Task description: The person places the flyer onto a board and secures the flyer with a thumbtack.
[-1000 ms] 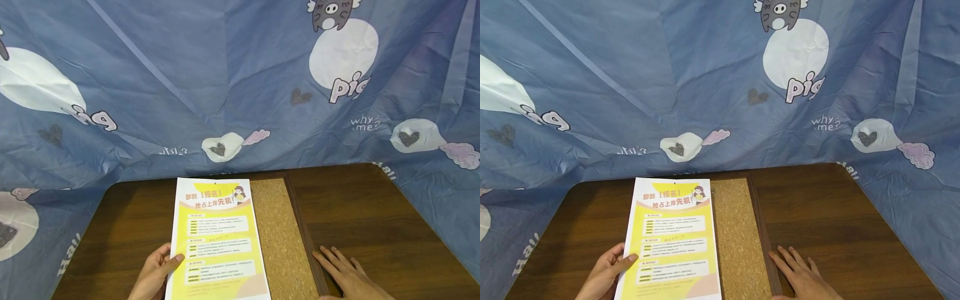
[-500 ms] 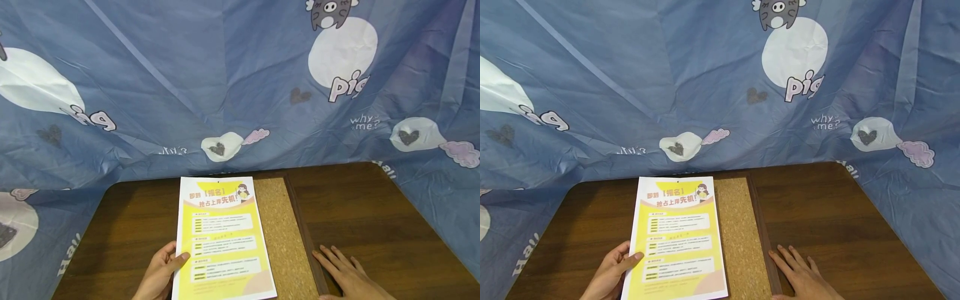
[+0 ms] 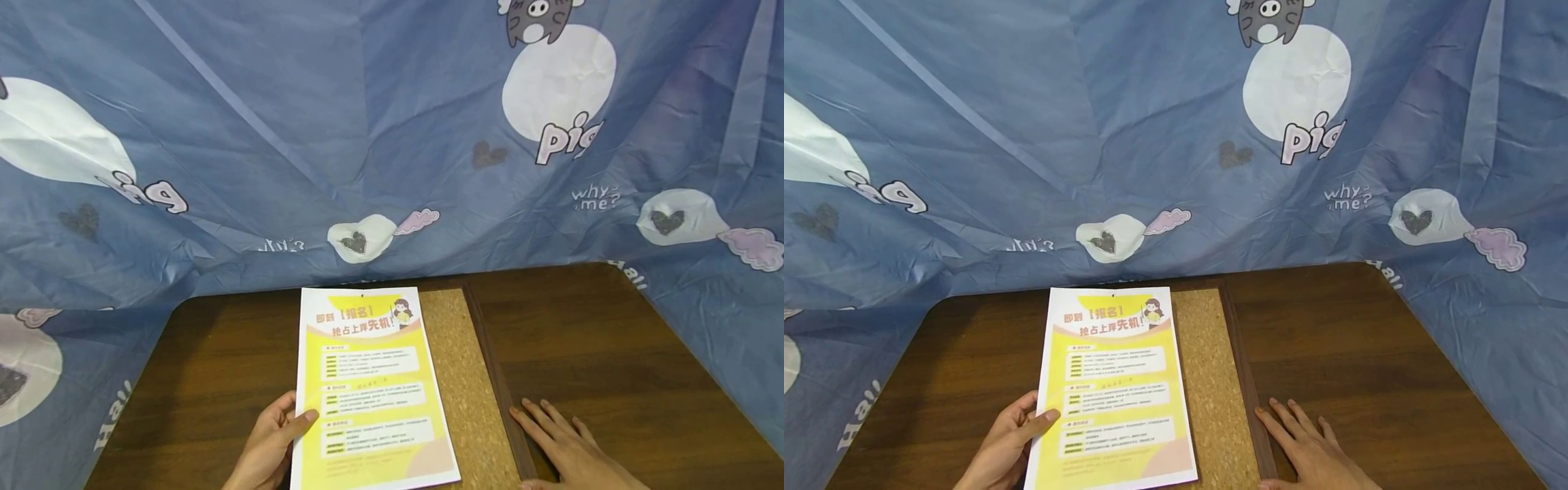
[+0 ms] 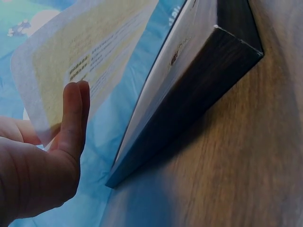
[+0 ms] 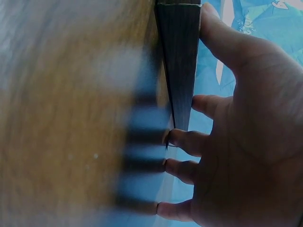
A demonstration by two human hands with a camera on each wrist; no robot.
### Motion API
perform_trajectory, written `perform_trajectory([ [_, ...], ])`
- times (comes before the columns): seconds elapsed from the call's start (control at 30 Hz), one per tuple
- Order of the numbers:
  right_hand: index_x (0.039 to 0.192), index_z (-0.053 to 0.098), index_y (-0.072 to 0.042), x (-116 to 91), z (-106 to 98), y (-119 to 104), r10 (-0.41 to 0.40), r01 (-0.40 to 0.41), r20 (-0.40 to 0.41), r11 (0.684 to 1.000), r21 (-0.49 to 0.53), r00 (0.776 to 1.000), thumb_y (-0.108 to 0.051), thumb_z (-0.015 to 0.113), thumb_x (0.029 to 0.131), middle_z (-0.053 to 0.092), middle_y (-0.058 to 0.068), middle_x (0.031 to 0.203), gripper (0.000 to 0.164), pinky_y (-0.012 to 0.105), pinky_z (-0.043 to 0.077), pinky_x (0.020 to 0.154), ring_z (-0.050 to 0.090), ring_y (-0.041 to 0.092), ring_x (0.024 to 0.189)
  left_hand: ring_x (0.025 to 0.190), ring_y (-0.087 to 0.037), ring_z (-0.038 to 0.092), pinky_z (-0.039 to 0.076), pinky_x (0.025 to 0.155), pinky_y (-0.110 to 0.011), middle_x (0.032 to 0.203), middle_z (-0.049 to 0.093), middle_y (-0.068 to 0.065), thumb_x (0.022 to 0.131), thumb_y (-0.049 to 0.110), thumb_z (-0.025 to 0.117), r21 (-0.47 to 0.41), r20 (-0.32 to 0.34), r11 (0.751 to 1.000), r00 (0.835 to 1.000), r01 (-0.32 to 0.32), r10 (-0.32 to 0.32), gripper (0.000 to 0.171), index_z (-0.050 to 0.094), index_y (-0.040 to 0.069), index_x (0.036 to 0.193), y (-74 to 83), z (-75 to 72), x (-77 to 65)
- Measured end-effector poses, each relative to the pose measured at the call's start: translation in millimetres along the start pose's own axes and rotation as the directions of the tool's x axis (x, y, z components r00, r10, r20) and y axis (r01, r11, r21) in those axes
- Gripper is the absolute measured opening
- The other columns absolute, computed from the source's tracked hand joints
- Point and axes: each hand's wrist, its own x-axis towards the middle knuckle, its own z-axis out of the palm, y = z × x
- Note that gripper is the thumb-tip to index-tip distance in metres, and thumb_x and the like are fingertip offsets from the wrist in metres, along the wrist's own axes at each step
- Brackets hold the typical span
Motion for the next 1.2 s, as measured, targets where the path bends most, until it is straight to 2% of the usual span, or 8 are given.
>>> perform_trajectory([
  [0.43, 0.156, 0.032, -0.021, 0.2, -0.3, -0.6, 0.0, 0.0, 0.004, 1.0, 0.008, 1.0, -0.053, 0.074, 0.083, 0.043, 0.023, 0.147, 0.09, 0.078, 0.038, 0.074, 0.042, 0.058, 0.125, 0.09, -0.032, 0.071, 0.057, 0.076, -0.042, 0.104, 0.071, -0.019, 0.096, 0.002, 0.059, -0.022, -0.056, 1.0, 0.998, 0.016, -0.017, 0.042, 0.041, -0.014, 0.131, -2.4, 12.2, 6.9],
  [0.6, 0.156, 0.032, -0.02, -0.1, -1.3, -0.7, 0.0, 0.0, 0.006, 1.0, 0.016, 1.0, -0.053, 0.073, 0.084, 0.042, 0.024, 0.148, 0.089, 0.078, 0.038, 0.075, 0.041, 0.058, 0.126, 0.089, -0.031, 0.072, 0.058, 0.075, -0.041, 0.103, 0.071, -0.019, 0.097, 0.001, 0.058, -0.023, -0.036, 1.0, 0.999, 0.005, -0.005, 0.039, 0.042, -0.013, 0.129, -3.5, 15.8, 7.4],
  [0.87, 0.156, 0.032, -0.02, -0.7, -1.3, -0.7, -0.01, 0.01, -0.004, 1.0, 0.006, 1.0, -0.053, 0.074, 0.084, 0.042, 0.024, 0.148, 0.09, 0.078, 0.038, 0.075, 0.041, 0.058, 0.126, 0.092, -0.03, 0.071, 0.057, 0.077, -0.041, 0.107, 0.071, -0.018, 0.098, 0.002, 0.057, -0.051, 0.031, 0.999, 1.0, -0.006, 0.007, 0.038, 0.041, -0.013, 0.129, -6.9, 20.1, 10.9],
  [1.2, 0.156, 0.032, -0.019, -0.7, -1.6, -0.4, -0.011, 0.012, -0.007, 1.0, 0.013, 1.0, -0.053, 0.073, 0.084, 0.041, 0.025, 0.148, 0.09, 0.078, 0.038, 0.076, 0.041, 0.058, 0.126, 0.092, -0.029, 0.071, 0.058, 0.076, -0.04, 0.107, 0.071, -0.017, 0.099, 0.002, 0.057, -0.061, 0.038, 0.998, 0.999, -0.019, 0.021, 0.036, 0.042, -0.013, 0.128, -8.4, 28.3, 13.9],
])
